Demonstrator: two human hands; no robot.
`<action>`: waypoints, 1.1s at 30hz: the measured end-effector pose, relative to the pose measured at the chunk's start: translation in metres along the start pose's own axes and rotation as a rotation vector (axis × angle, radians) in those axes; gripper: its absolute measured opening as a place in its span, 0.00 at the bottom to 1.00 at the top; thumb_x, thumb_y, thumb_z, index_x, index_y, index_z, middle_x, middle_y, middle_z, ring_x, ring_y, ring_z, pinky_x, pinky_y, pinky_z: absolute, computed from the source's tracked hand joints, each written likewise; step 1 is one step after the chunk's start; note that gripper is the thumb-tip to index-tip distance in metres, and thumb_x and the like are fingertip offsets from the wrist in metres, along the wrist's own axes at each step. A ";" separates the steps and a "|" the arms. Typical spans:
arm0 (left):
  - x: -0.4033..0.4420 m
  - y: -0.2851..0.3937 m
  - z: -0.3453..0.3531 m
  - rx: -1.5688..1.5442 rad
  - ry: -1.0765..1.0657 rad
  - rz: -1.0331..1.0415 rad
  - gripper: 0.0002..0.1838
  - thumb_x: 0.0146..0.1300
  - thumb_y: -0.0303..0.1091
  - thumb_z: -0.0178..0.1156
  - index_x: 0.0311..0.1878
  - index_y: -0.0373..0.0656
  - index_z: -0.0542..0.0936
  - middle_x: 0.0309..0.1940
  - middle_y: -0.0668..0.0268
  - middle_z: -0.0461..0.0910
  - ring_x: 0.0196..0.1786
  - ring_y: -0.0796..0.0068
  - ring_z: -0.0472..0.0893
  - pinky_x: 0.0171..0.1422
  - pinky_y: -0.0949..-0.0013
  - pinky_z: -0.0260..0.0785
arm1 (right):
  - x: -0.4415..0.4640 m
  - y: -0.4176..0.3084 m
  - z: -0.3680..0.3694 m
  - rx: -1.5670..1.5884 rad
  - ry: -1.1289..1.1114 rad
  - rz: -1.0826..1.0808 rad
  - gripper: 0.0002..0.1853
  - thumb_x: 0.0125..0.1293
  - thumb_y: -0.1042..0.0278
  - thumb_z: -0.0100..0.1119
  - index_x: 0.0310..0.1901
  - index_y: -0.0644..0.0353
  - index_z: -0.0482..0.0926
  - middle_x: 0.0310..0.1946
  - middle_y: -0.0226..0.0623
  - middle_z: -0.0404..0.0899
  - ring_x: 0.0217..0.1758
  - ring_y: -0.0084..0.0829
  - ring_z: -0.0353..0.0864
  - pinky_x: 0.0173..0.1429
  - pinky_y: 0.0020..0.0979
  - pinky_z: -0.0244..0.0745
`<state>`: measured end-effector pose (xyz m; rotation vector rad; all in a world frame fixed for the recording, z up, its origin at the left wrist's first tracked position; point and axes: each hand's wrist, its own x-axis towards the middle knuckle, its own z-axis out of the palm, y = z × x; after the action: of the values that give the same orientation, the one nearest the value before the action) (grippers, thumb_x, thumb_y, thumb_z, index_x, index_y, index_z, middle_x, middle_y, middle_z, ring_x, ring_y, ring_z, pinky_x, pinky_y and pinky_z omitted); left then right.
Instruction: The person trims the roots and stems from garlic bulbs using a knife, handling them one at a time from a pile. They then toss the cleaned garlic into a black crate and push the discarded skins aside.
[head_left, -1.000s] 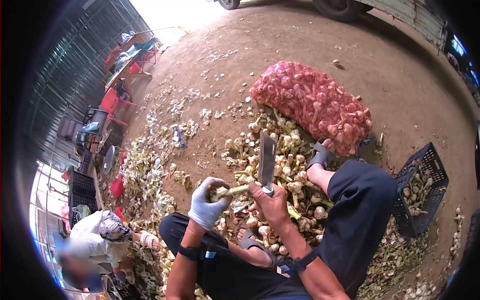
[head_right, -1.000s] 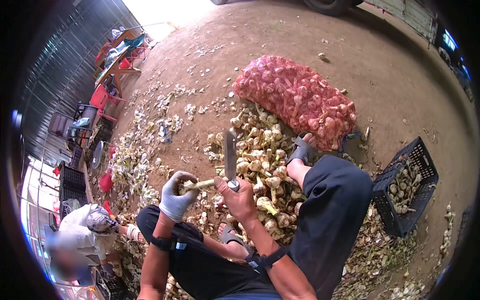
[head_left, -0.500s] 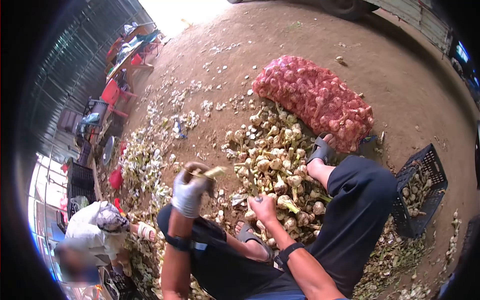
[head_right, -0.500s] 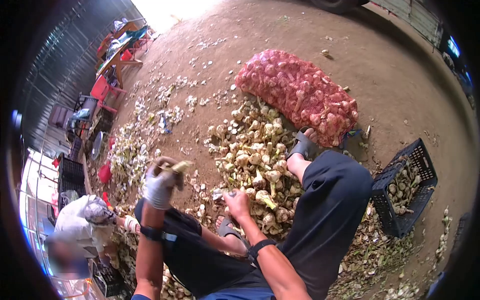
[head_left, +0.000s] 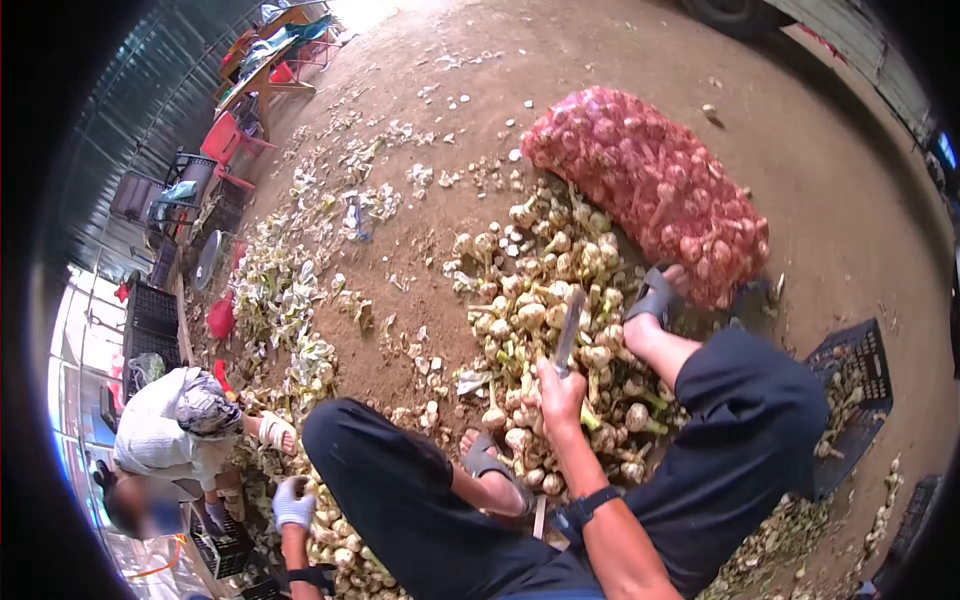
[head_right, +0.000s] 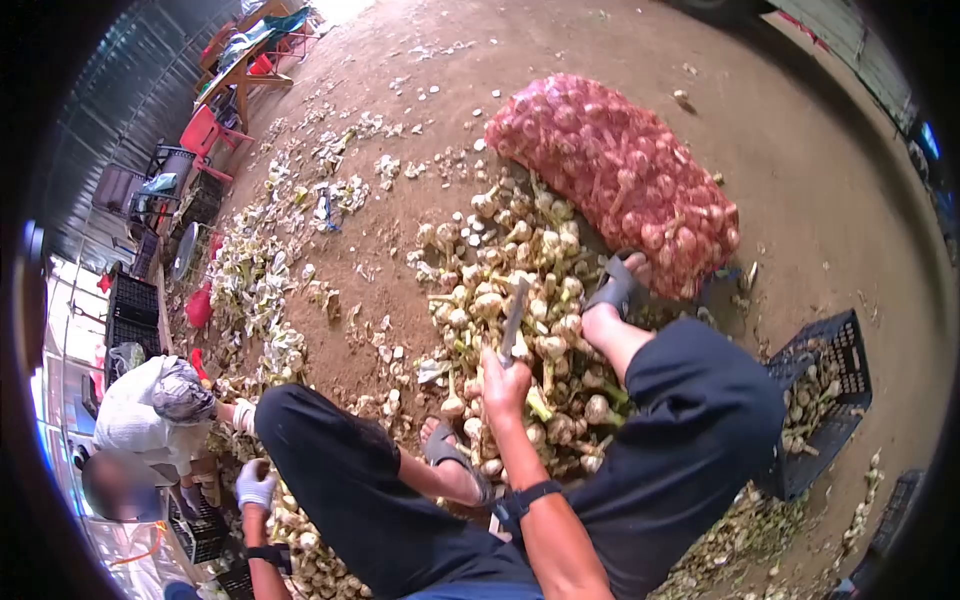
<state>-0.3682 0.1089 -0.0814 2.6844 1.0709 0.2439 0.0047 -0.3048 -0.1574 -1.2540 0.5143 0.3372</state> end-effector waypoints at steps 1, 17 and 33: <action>0.001 0.030 0.029 0.007 0.023 0.126 0.15 0.51 0.30 0.71 0.44 0.41 0.84 0.31 0.60 0.85 0.34 0.65 0.86 0.44 0.64 0.78 | 0.000 -0.002 0.002 0.026 0.029 0.026 0.13 0.69 0.64 0.64 0.29 0.62 0.77 0.20 0.23 0.68 0.16 0.17 0.65 0.20 0.30 0.80; 0.051 0.354 0.218 -0.292 -0.555 0.317 0.08 0.60 0.34 0.67 0.39 0.43 0.81 0.30 0.64 0.82 0.33 0.73 0.80 0.39 0.67 0.75 | 0.005 0.031 0.015 -0.030 0.014 0.065 0.13 0.67 0.68 0.65 0.27 0.62 0.75 0.17 0.25 0.69 0.13 0.20 0.66 0.24 0.36 0.82; 0.105 0.339 0.098 -0.954 -0.334 -0.183 0.09 0.69 0.38 0.62 0.35 0.44 0.78 0.29 0.67 0.79 0.31 0.81 0.75 0.35 0.70 0.72 | 0.000 0.023 0.016 -0.036 0.012 -0.131 0.11 0.67 0.68 0.65 0.29 0.63 0.76 0.22 0.27 0.73 0.15 0.21 0.68 0.23 0.36 0.84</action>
<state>-0.0475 -0.0720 -0.0722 1.6916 0.7966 0.1927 -0.0043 -0.2833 -0.1721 -1.3182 0.4354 0.2296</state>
